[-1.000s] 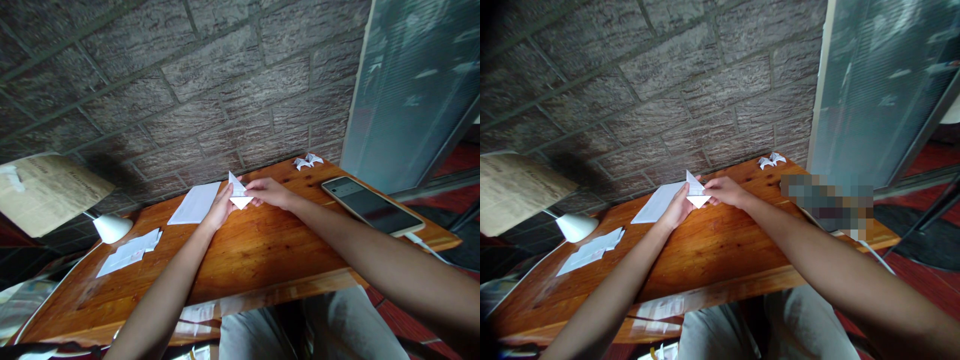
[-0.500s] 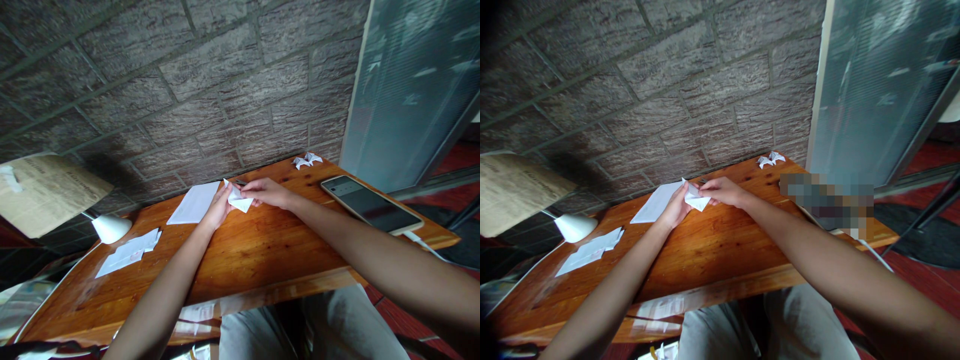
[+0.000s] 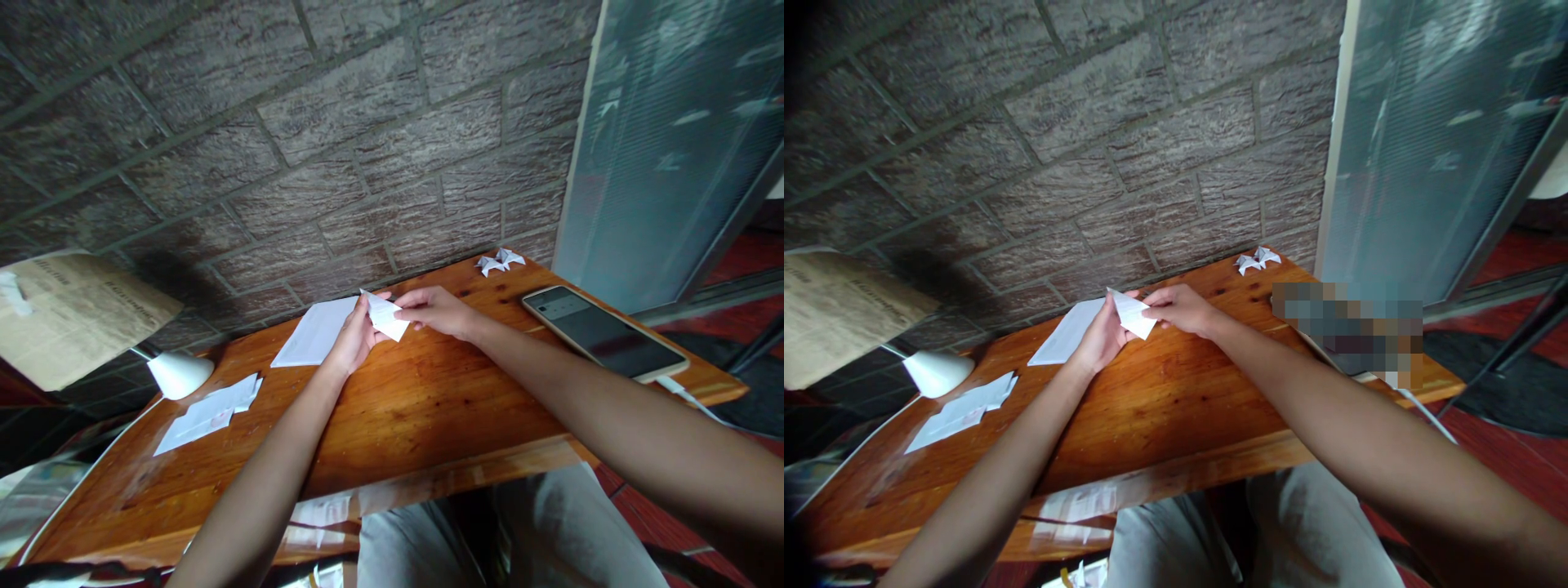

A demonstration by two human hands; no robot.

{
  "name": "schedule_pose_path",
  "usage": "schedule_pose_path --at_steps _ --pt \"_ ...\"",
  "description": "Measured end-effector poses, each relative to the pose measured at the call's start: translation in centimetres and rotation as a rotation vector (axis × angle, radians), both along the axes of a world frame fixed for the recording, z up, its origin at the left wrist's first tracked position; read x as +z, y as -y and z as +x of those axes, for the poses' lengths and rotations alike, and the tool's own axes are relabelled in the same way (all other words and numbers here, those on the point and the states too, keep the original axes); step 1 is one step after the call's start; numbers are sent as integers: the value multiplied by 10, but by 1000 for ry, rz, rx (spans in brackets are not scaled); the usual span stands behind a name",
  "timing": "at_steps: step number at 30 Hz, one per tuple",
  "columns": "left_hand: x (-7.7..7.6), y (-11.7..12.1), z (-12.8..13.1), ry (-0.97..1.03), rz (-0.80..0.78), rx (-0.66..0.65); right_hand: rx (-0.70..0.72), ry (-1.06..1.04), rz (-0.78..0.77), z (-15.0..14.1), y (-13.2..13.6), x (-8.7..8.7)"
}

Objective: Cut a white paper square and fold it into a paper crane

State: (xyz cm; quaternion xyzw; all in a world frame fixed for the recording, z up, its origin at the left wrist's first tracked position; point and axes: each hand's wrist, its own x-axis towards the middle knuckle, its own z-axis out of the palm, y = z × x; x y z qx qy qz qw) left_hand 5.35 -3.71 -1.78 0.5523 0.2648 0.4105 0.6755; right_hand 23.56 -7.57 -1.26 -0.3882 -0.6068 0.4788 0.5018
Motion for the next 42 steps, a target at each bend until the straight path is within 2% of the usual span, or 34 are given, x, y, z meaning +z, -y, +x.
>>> schedule_pose_path --at_steps 7,13,19,22,31,42 --pt "5 0 -4 77 -83 -95 -43 -37 18 0 -2 -1" --pt "-2 0 -1 13 -16 -10 -100 48 27 0 -1 -1" --pt "-9 -1 -1 -35 58 29 -189 280 207 0 -4 -6" --pt "-10 -3 -1 -32 67 24 -186 280 268 0 -4 -7" --pt "-9 -1 0 -76 80 24 -167 255 217 0 -1 -3" --pt "-18 -7 -1 -108 106 26 -141 227 218 0 -2 -4"
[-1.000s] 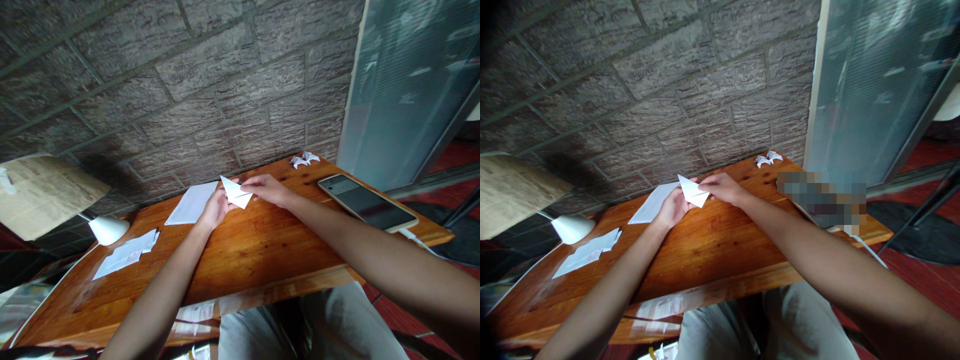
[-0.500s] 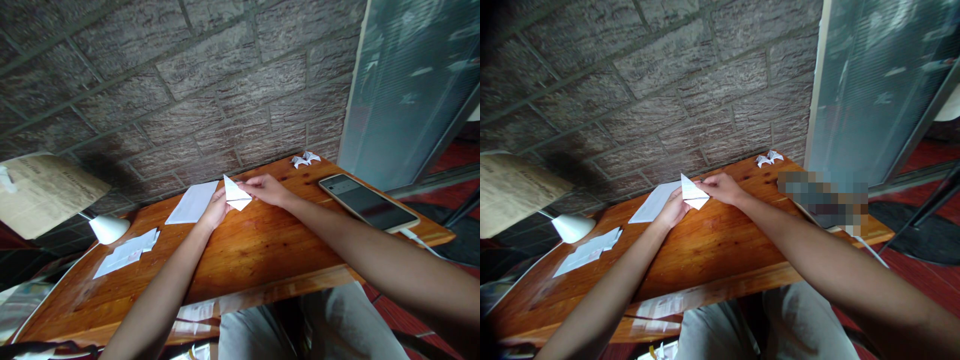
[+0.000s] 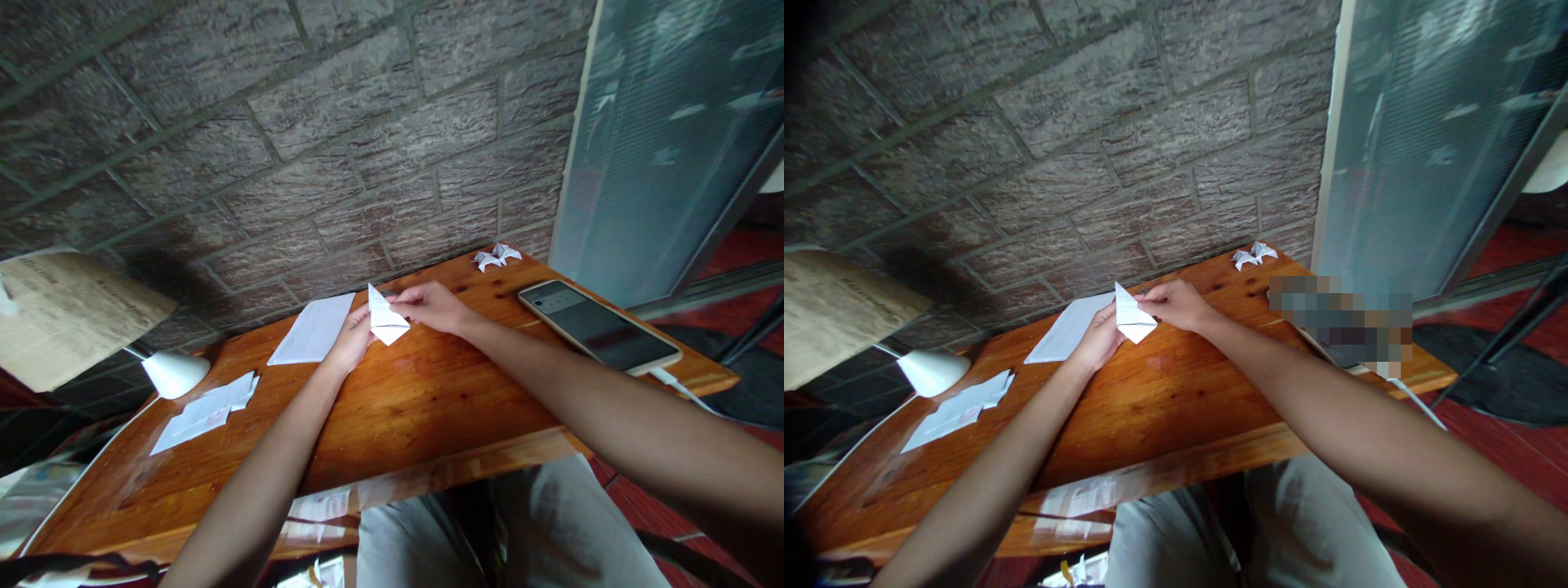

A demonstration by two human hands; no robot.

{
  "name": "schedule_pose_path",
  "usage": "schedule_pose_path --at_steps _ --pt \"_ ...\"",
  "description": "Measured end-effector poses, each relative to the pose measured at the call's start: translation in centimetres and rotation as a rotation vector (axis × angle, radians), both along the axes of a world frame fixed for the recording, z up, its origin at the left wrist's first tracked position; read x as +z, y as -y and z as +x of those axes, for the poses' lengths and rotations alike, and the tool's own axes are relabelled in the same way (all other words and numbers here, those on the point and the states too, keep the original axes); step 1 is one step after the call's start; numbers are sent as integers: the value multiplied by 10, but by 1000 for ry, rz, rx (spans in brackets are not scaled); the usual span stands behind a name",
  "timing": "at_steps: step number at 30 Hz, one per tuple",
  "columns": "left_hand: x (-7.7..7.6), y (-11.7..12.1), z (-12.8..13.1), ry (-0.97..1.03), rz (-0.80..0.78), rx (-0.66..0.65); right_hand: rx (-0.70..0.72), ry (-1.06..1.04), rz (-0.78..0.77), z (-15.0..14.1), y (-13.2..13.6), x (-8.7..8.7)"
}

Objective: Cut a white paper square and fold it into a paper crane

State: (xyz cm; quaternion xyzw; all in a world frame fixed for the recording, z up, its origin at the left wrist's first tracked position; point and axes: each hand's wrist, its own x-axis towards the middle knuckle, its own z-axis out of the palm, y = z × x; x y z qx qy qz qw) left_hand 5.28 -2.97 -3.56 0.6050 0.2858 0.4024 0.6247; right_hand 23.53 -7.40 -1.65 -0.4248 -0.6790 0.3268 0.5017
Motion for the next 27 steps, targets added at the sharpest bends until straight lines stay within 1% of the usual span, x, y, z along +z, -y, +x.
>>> schedule_pose_path --at_steps 9,19,27 --pt "3 4 3 -6 -8 -18 -87 86 14 0 -4 -4" --pt "1 0 0 -18 -5 -8 -71 99 0 0 -3 -3" --pt "-2 -1 1 -36 22 -28 -130 123 12 -1 -4 -5"
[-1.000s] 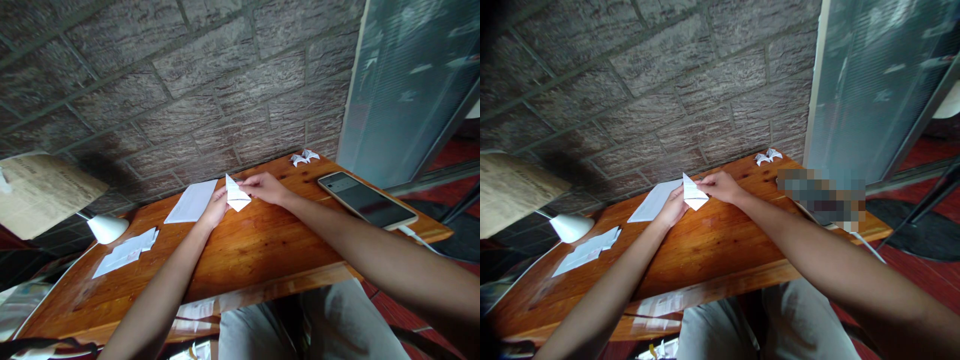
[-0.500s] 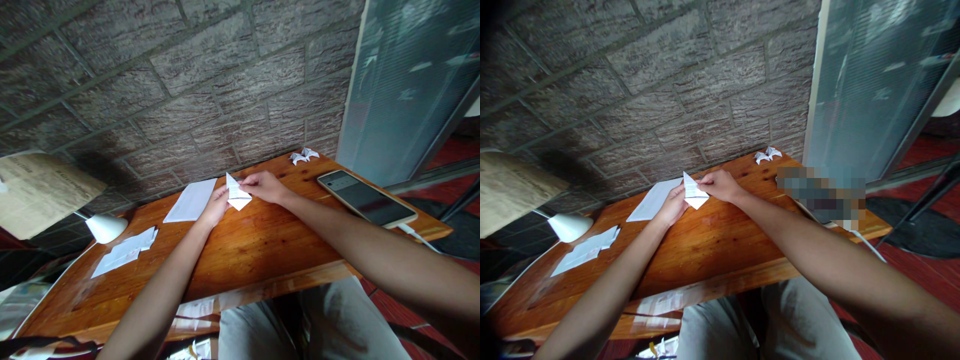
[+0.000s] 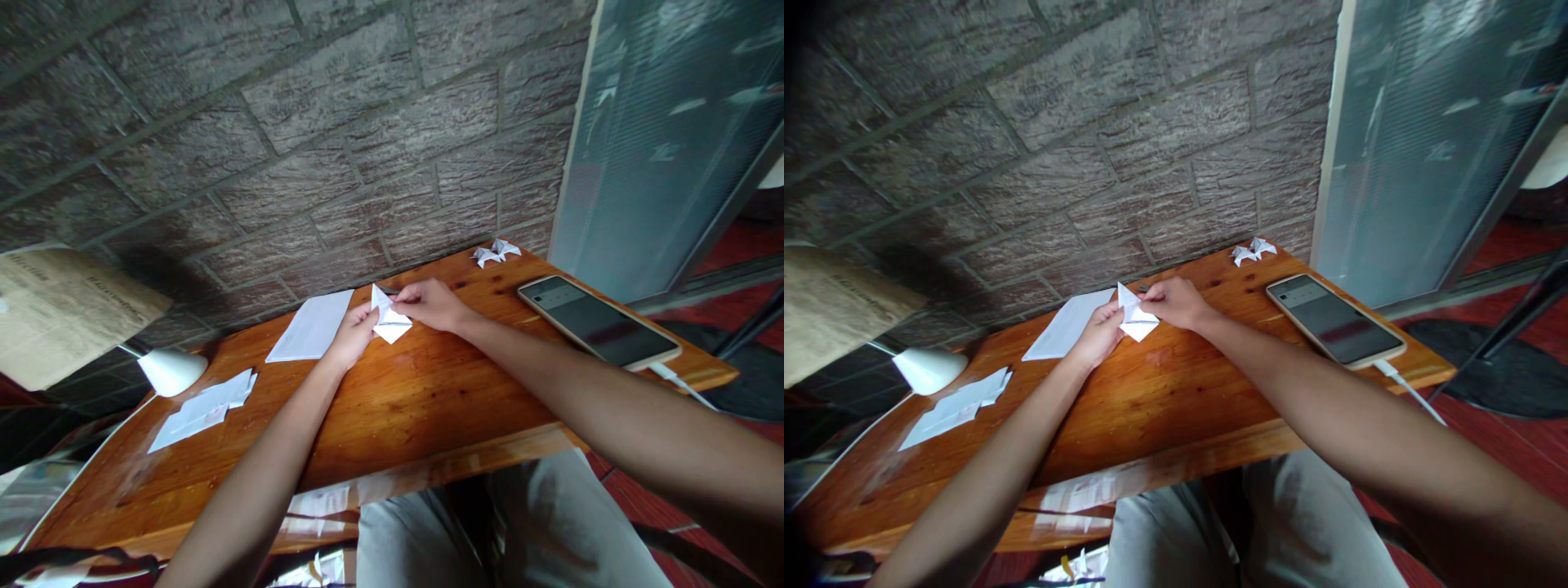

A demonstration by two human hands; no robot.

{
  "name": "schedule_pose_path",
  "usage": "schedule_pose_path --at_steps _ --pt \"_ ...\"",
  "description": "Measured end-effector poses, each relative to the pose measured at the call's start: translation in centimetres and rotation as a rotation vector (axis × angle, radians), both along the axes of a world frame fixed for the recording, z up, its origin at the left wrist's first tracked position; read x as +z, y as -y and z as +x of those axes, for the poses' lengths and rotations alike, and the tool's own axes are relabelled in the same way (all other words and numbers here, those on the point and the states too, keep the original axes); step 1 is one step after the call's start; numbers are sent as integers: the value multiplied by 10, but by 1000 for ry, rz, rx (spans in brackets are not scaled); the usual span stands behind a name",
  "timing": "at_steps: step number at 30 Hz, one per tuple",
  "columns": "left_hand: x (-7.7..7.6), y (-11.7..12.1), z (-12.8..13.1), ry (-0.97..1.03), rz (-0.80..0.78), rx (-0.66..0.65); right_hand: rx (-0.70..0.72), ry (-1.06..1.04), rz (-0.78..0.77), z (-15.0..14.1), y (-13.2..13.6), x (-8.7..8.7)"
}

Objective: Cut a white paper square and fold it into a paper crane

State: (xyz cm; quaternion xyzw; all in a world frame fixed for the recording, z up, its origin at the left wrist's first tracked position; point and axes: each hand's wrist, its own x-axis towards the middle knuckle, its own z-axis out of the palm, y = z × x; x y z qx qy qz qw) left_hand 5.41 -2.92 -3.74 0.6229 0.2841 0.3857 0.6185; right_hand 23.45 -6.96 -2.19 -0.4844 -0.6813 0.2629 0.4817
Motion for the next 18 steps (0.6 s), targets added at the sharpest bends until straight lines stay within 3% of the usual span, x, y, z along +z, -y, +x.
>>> schedule_pose_path --at_steps 18 --pt "-1 -1 0 15 2 2 44 15 4 1 4 4"
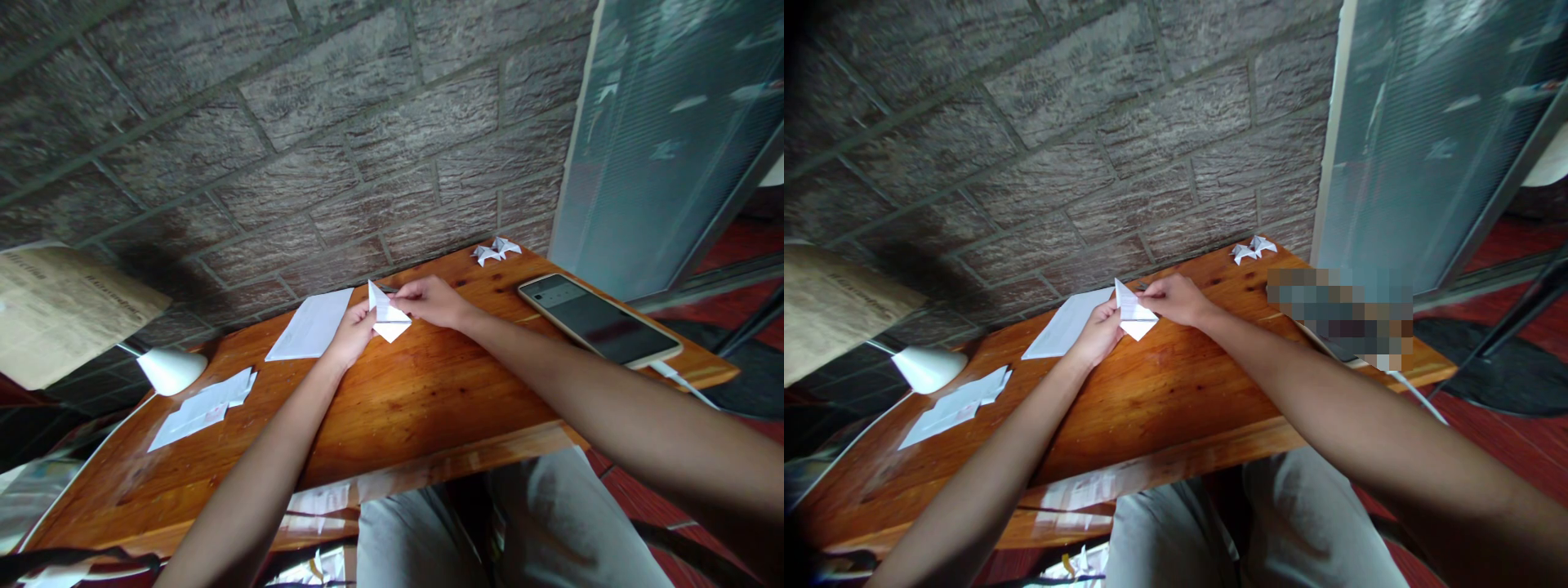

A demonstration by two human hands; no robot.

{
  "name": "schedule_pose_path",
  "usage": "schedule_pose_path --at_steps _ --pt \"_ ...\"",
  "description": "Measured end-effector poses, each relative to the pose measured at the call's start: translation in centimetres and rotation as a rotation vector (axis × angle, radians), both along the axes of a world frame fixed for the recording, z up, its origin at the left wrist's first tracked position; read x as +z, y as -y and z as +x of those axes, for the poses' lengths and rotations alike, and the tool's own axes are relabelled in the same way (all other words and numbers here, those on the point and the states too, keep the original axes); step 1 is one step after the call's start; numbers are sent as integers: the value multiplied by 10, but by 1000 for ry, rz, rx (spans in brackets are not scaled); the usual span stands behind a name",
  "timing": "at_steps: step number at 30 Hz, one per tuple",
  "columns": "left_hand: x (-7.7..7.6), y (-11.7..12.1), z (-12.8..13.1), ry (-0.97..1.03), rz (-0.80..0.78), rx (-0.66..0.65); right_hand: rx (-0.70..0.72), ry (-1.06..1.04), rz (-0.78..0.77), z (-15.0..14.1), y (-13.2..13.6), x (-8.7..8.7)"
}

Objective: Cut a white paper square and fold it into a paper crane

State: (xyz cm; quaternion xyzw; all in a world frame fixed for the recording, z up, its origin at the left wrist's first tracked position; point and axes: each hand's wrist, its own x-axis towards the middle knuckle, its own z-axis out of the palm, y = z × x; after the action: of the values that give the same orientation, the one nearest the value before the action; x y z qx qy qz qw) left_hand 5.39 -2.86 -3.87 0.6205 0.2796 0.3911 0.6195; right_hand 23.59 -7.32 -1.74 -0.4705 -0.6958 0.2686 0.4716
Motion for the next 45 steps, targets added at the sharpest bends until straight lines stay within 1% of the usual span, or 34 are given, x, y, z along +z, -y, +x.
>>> schedule_pose_path --at_steps 11,19,27,31,35,41,45 --pt "0 0 1 -24 24 2 -12 31 -25 1 1 1" --pt "1 3 1 -80 118 47 -73 22 4 -2 4 2" --pt "1 2 0 -66 96 31 -6 -50 -21 -2 -4 -4" --pt "2 3 0 -50 67 13 2 -72 -36 -1 -2 -1" --pt "2 3 1 -30 63 2 56 -74 -92 0 1 2" --pt "3 4 1 -25 43 4 54 -107 -49 -1 -1 0" --pt "6 6 1 -28 35 -13 86 -110 -46 -1 -2 0"
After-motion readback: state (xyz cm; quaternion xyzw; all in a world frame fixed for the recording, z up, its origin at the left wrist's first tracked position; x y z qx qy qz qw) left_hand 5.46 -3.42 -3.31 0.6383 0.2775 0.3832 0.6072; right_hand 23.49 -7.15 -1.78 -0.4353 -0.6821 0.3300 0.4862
